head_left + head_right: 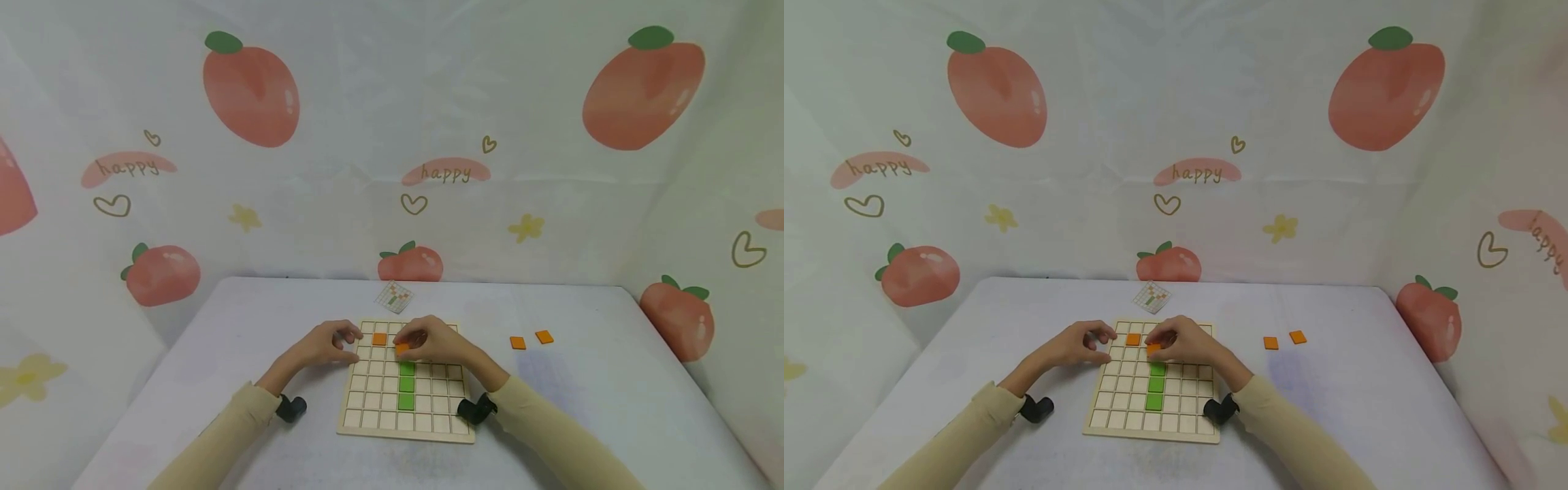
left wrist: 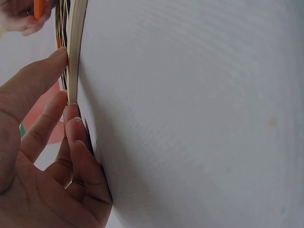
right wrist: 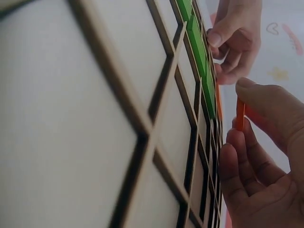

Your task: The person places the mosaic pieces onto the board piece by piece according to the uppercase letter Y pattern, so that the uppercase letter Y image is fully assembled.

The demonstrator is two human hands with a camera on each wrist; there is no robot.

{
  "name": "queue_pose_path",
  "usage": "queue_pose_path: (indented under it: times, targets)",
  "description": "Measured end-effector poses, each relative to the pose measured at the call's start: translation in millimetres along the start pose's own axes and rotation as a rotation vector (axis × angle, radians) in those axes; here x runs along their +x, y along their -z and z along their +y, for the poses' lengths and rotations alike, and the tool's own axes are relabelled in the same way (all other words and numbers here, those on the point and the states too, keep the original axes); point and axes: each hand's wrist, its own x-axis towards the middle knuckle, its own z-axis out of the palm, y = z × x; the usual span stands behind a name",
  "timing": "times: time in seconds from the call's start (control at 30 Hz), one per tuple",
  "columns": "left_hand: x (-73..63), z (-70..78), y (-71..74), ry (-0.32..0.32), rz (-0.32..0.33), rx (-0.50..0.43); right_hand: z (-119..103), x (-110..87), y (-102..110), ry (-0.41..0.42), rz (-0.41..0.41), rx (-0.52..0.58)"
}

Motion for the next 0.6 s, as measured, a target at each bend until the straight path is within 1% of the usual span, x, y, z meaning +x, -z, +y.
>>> queue_pose_path:
  times: [0.17,0.37,0.6]
  targets:
    - [0.7,1.3,1.5,-0.005,-0.006,-0.008,-5.1,3.0,-3.0,0.001,-0.004,-0.018]
    - [1.6,-1.7,0.8,-0.012,-0.006,-0.003,-10.6,6.4,-5.3,-0.041,0.003,-0.041]
    - [1.4,-2.4,0.5,-0.005,-0.007,-0.007,-10.3,10.4,-9.2,-0.069,0.001,-0.039]
